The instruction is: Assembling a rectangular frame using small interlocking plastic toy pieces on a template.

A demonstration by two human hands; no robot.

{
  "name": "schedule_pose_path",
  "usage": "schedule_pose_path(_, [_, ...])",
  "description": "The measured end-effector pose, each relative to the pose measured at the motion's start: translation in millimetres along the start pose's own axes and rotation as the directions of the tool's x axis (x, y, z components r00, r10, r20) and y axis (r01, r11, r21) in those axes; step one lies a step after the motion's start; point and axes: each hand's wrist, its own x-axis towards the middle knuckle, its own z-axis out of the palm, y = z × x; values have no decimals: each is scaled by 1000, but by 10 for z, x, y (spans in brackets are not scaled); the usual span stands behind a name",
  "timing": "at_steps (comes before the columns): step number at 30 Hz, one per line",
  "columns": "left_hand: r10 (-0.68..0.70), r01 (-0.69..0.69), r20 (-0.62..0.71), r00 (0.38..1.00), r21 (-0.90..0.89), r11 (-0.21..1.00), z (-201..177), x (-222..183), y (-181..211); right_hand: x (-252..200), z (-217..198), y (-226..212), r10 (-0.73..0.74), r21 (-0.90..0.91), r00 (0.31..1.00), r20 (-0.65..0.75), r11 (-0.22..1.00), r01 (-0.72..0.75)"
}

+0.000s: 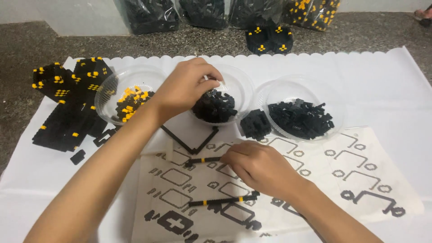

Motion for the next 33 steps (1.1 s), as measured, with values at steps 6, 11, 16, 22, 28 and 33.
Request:
schedule_pose_path(6, [-92,75,-122,988,-136,988,-131,-677,457,-52,193,140,-49,-100,996,-77,994,41])
schedule_pose_path(11, [-176,135,-81,981,-370,919,-106,-1117,459,-74,196,196,-65,-83,989,-130,995,54])
schedule_pose_path(16, [-36,70,112,993,-317,946,-187,-1340,321,47,-19,-78,-55,-97,992,-111,994,45])
schedule_pose_path(22, [98,-53,147,984,-287,956,-220,-1385,266,138,1,-339,-86,29,995,-55,996,87])
schedule_pose_path(28, [82,103,449,890,-374,922,-182,-1403,325,121,129,-451,-98,176,991,92,981,80])
schedule_pose_path(33, [-31,266,581,814,-325,907,-71,-1397,437,108,150,-452,-70,229,993,90,972,48])
